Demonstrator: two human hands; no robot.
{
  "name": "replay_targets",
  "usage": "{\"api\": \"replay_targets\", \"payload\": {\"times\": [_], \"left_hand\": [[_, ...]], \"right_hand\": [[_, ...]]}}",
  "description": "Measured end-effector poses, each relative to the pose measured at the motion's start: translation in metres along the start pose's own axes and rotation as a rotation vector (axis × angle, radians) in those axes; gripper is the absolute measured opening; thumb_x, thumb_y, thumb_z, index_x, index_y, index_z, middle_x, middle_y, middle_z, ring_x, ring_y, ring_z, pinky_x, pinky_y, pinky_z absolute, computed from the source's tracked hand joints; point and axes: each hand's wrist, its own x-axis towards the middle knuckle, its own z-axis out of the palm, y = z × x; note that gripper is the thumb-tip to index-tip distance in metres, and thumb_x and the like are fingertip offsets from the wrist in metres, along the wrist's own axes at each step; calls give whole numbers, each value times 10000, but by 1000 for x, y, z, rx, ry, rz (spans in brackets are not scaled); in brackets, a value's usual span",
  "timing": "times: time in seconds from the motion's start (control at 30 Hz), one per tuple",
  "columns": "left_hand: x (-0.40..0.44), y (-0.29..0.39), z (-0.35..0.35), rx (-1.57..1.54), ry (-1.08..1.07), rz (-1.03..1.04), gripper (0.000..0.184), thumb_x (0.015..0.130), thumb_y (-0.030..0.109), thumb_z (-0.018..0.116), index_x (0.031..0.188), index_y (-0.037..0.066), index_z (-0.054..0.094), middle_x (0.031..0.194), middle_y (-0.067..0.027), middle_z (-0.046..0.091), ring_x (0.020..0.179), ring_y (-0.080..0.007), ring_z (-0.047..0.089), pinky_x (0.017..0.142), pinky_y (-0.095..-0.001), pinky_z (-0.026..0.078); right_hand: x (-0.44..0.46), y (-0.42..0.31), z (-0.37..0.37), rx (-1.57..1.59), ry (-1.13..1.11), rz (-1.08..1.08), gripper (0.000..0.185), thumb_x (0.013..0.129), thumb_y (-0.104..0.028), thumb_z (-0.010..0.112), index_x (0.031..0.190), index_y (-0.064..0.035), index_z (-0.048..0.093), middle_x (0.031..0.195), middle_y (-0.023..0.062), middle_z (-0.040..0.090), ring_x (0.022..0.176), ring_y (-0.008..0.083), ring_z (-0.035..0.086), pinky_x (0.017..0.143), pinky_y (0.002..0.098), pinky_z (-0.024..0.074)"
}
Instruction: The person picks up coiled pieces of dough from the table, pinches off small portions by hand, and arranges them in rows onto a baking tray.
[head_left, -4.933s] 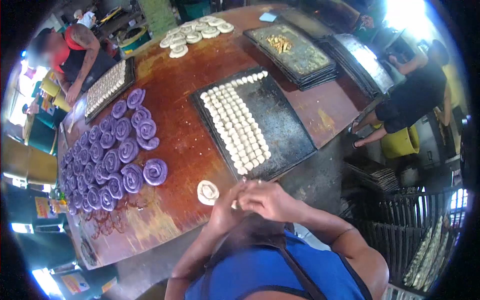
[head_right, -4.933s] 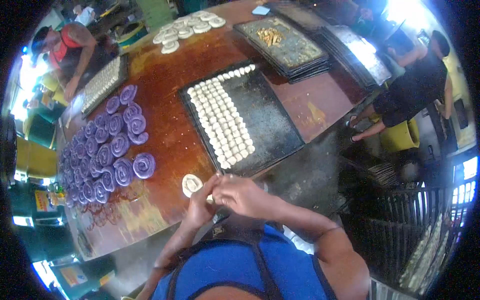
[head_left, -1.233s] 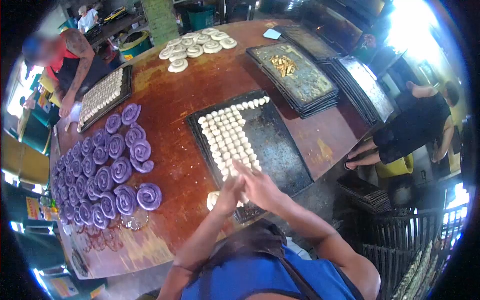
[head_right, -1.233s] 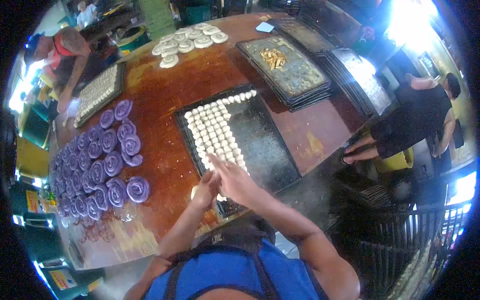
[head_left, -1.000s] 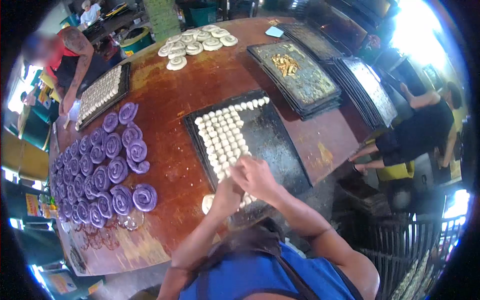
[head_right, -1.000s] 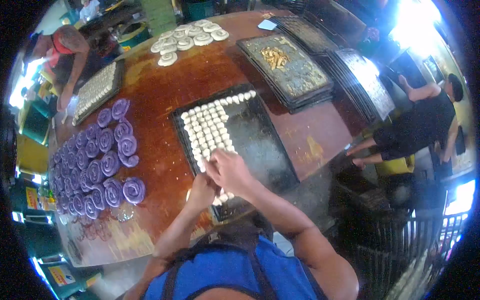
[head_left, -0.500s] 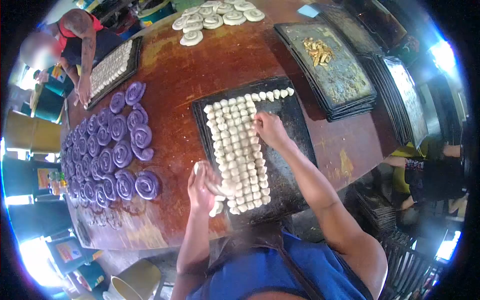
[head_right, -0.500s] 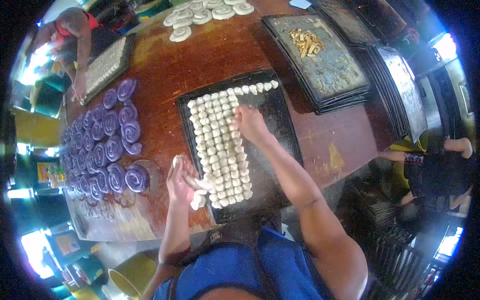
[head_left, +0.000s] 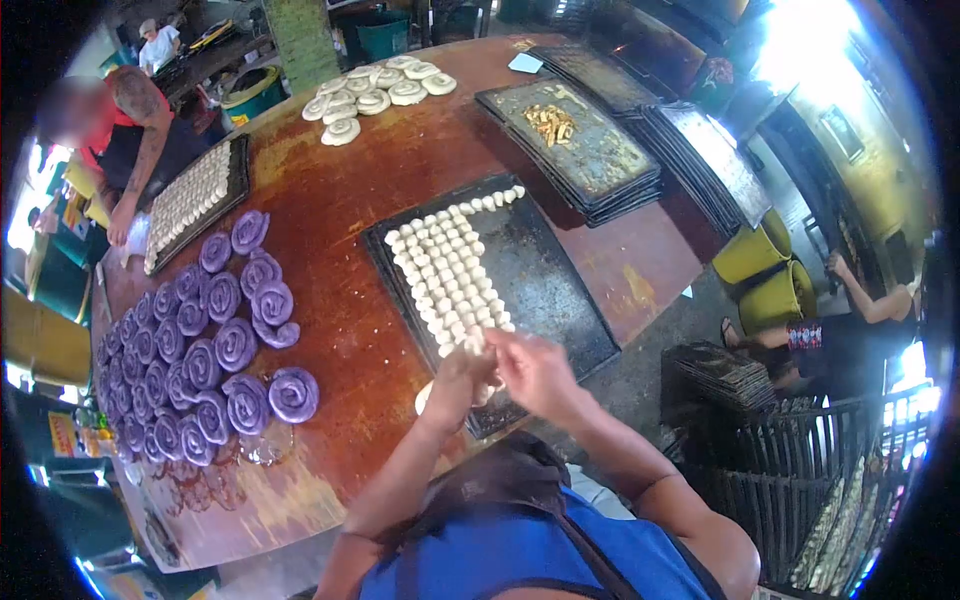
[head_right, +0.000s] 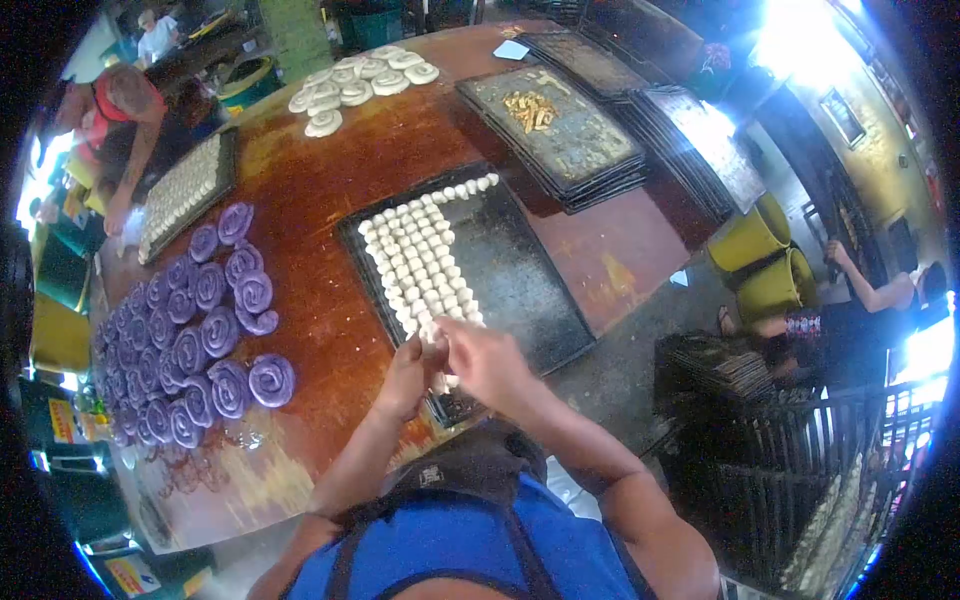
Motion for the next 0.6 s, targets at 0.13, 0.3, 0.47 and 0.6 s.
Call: {"api": "replay_targets", "payload": {"times": [0.13, 0.3, 0.47, 0.6], "left_hand": [[11, -17, 3, 613, -79, 432, 154, 878, 92, 507, 866, -29, 602, 712, -72, 601, 668, -149, 583, 581, -326, 472], [7, 35, -16, -213, 102, 137, 101, 892, 136, 553, 872, 54, 609, 713, -9, 577, 580, -87, 492, 556, -221, 429], [27, 19, 12, 247, 294, -296, 143, 954, 183, 519, 972, 44, 551, 679, -21, 533, 585, -93, 509, 553, -245, 440], [23, -15, -22, -192, 404, 67, 176, 942, 174, 531, 992, 14, 585, 715, -25, 567, 624, -112, 517, 595, -261, 462]], "right_hand": [[31, 2, 1, -315, -75, -14, 87, 852, -109, 641, 833, -32, 605, 752, 150, 641, 639, 210, 650, 542, 376, 525], [45, 70, -21, 479, -382, 241, 216, 829, -152, 681, 736, -1, 559, 680, 67, 615, 606, 179, 579, 526, 315, 458], [111, 188, 27, 8, -116, 288, 175, 823, -147, 677, 926, -18, 620, 849, 121, 656, 745, 250, 629, 664, 353, 507], [131, 206, 47, -109, -229, 186, 259, 817, -151, 674, 1023, -12, 603, 938, 198, 642, 899, 357, 632, 777, 436, 500]]}}
